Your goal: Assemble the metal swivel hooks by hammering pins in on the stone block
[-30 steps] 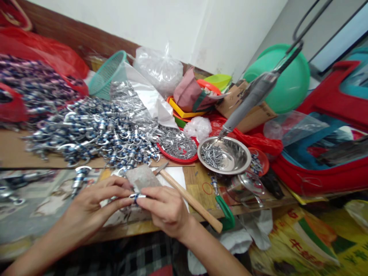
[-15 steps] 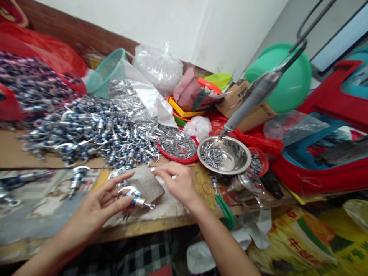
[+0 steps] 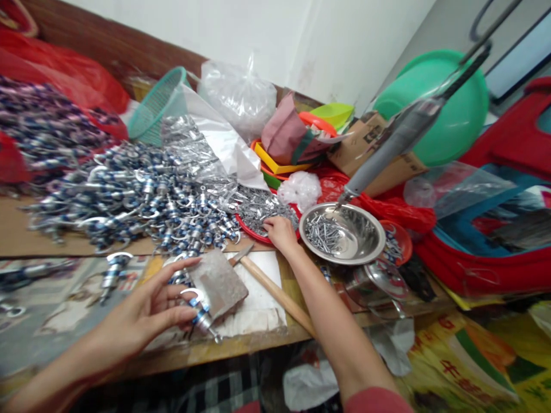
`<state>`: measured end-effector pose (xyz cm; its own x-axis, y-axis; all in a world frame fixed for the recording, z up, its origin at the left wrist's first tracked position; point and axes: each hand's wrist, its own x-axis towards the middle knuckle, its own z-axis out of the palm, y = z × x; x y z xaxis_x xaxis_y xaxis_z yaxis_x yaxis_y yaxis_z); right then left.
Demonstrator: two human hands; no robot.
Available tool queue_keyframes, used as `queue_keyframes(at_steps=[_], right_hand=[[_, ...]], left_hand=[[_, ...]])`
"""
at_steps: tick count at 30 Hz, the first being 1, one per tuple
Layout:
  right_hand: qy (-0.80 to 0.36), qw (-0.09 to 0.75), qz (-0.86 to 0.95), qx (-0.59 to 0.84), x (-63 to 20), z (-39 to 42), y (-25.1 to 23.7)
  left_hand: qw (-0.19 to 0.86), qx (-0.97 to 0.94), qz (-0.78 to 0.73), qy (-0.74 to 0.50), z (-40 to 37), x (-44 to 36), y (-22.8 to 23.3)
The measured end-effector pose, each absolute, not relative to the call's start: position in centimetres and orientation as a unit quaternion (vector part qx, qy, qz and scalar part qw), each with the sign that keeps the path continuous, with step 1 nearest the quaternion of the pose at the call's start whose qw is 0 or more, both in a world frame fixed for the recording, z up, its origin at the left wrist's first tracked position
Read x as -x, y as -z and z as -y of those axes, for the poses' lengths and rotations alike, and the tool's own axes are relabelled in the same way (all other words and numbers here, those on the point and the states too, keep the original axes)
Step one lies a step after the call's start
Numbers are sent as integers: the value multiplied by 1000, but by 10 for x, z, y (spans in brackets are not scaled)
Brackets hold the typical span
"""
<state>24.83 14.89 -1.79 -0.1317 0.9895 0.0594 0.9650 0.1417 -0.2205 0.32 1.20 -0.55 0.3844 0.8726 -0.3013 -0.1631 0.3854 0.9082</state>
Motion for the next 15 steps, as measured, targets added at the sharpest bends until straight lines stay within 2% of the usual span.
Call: queue_keyframes(at_steps=[11, 15], right_hand=[[-89, -25, 769, 633, -245, -159, 7], [-78, -43, 764, 640, -242, -156, 1]], left_hand=[[715, -406, -421, -383, -17, -2, 12], [717, -411, -423, -370, -18, -2, 6]])
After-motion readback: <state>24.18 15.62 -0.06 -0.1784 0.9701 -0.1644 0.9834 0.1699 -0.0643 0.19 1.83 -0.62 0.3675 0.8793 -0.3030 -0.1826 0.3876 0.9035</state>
